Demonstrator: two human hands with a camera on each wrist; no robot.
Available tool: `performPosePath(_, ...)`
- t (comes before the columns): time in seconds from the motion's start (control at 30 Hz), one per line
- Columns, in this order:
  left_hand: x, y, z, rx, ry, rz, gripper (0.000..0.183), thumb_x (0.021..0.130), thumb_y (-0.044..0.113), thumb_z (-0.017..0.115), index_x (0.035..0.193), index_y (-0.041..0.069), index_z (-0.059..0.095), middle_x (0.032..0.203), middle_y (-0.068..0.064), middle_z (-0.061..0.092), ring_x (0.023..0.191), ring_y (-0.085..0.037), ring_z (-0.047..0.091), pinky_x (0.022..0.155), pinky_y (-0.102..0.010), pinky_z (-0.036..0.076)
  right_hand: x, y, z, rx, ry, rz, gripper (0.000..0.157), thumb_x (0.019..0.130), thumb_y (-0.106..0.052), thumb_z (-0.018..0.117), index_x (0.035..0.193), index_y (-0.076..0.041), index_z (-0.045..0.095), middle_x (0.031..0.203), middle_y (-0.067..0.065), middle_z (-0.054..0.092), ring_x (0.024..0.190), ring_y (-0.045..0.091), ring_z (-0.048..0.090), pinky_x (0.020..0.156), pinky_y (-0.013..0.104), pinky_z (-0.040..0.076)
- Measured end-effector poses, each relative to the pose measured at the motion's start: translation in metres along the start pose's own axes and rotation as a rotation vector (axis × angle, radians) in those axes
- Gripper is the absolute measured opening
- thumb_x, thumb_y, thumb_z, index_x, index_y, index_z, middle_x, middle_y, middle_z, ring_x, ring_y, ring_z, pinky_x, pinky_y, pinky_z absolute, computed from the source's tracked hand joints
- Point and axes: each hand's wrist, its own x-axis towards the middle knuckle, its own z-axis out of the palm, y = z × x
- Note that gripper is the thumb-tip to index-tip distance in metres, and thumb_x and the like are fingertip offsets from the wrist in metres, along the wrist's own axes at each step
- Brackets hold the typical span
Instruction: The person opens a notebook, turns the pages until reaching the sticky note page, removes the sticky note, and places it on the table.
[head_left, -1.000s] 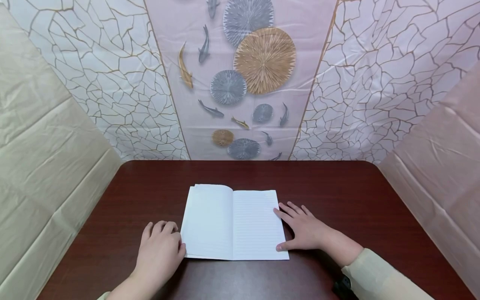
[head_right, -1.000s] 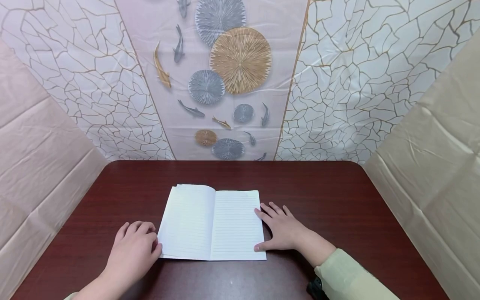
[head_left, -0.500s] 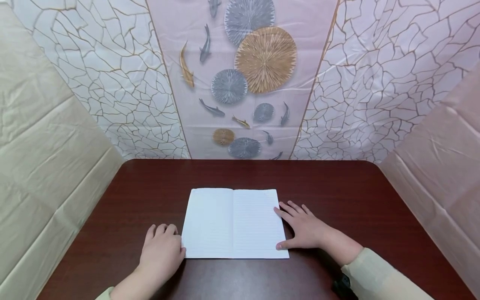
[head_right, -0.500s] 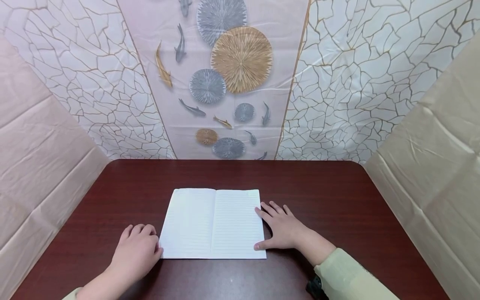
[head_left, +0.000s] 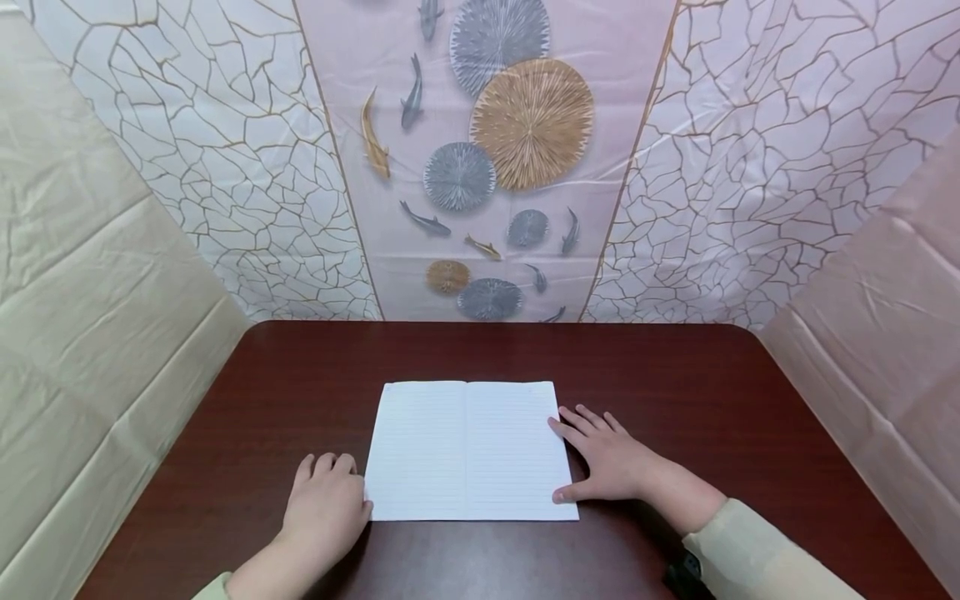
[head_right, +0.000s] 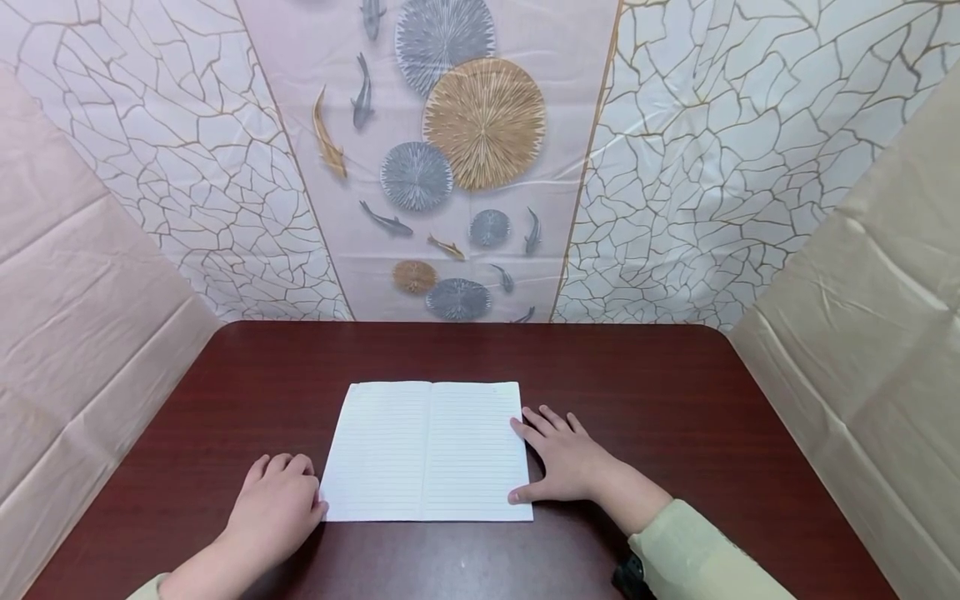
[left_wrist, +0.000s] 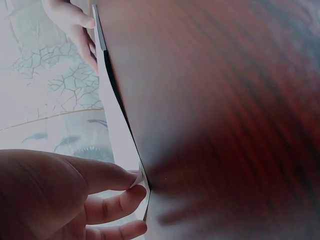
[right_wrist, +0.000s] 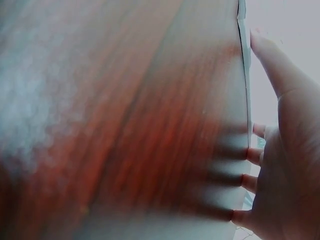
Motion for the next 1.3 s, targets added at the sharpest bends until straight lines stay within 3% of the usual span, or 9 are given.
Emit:
performPosePath(0.43, 0.004, 0.001, -0.002, -0.033, 0.017, -0.006, 0.021, 0.081, 0.027, 0.075, 0.086, 0.009, 0.065, 0.102, -0.011, 0.062, 0.108, -0.039, 0.055, 0.102, -0.063, 0.035, -0.001, 0.002, -0.001, -0.01, -0.002, 0.007, 0.114, 0.07, -0.087, 0.057, 0.157, -0.019, 0.03, 0.162, 0.01, 0.025, 0.149, 0.038, 0.018, 0.113, 0.066, 0.015)
performPosePath(0.67, 0.015, 0.014, 0.003, -0.08, 0.037, 0.016, 0.023, 0.083, 0.029, 0.071, 0.093, 0.009, 0.064, 0.112, -0.013, 0.062, 0.116, -0.039, 0.053, 0.103, -0.061, 0.035, -0.002, 0.001, -0.003, -0.01, -0.019, 0.019, 0.114, 0.07, -0.088, 0.055, 0.157, -0.02, 0.029, 0.162, 0.009, 0.024, 0.149, 0.037, 0.017, 0.113, 0.066, 0.015)
performPosePath(1.03, 0.042, 0.049, 0.002, -0.127, 0.076, 0.176, 0.05, 0.087, 0.04, 0.071, 0.116, 0.001, 0.062, 0.124, -0.018, 0.059, 0.122, -0.037, 0.052, 0.103, -0.051, 0.041, -0.001, -0.002, -0.002, 0.002, -0.022, 0.02, 0.113, 0.07, -0.087, 0.056, 0.158, -0.021, 0.029, 0.163, 0.008, 0.023, 0.149, 0.037, 0.016, 0.113, 0.066, 0.015)
performPosePath(1.3, 0.06, 0.071, 0.007, -0.158, -0.014, 0.261, 0.062, 0.095, 0.052, 0.057, 0.136, 0.006, 0.055, 0.142, -0.014, 0.052, 0.134, -0.036, 0.045, 0.107, -0.049, 0.039, -0.003, -0.004, -0.001, -0.002, -0.021, 0.018, 0.113, 0.07, -0.087, 0.056, 0.158, -0.022, 0.028, 0.163, 0.007, 0.022, 0.149, 0.037, 0.016, 0.114, 0.066, 0.015)
